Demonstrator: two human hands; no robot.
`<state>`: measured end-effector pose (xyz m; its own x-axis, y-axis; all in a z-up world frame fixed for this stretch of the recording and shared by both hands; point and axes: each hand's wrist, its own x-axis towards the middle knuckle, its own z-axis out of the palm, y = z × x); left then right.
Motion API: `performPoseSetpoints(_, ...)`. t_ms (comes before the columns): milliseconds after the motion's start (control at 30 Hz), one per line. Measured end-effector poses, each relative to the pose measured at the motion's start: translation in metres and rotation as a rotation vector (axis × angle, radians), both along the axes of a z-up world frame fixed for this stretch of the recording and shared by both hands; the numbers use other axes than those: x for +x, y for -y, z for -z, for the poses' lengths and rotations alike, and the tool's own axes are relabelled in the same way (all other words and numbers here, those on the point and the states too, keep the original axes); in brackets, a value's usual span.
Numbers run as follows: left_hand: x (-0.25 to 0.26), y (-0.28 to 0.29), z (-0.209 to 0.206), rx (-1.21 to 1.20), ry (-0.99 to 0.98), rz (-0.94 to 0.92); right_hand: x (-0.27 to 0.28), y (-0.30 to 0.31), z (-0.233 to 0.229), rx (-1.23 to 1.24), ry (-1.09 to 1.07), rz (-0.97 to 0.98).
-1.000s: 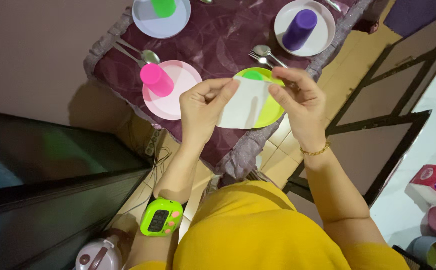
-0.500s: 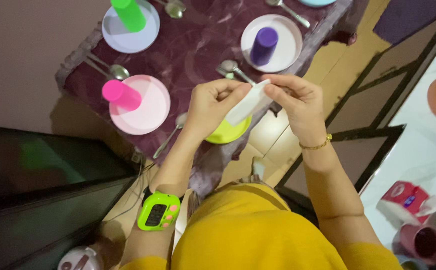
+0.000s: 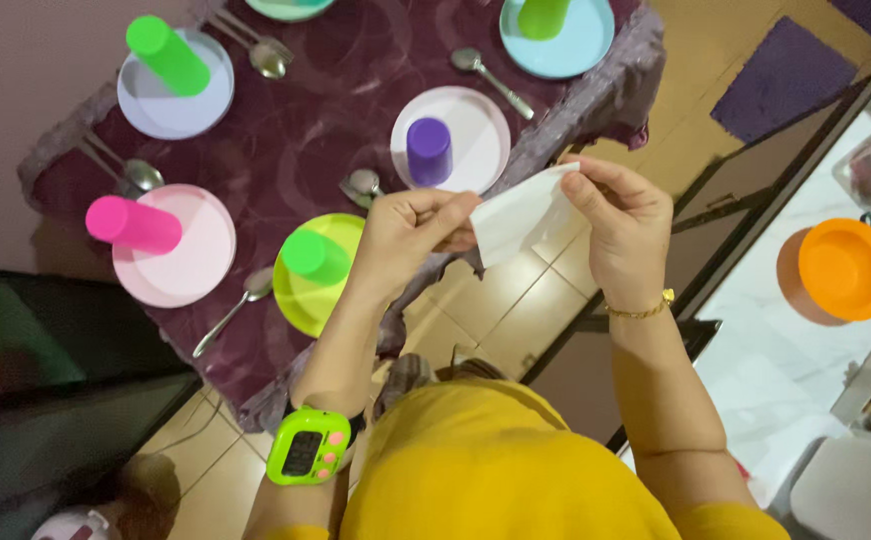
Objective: The person takes white napkins one by one from a stack and folds them by hand, then places each folded napkin under a purple cup on a plate on the dining table.
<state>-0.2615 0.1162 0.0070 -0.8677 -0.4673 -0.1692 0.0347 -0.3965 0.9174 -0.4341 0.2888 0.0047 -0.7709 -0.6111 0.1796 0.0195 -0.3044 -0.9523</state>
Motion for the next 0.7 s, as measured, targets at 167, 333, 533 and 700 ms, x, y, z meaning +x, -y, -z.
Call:
performPoseSetpoints(167,-0.036,0.004,-0.007,-0.129,0.03,0.012,-0.029,-0.002,0.001,0.017,0.005,0.066)
performPoseSetpoints(333,-0.089,0.021,-0.011,-0.144,-0.028,0.057,-0.07,0.01,-0.001,0.06,-0.027,0.129)
performPoseSetpoints(533,-0.149,0.057,-0.024,-0.347,-0.063,0.056,-0.126,0.037,-0.006,-0.008,-0.057,0.138)
performPoseSetpoints(700,-0.187,0.085,-0.047,-0.292,-0.041,0.168,-0.171,0.061,-0.034,-0.041,0.125,-0.181)
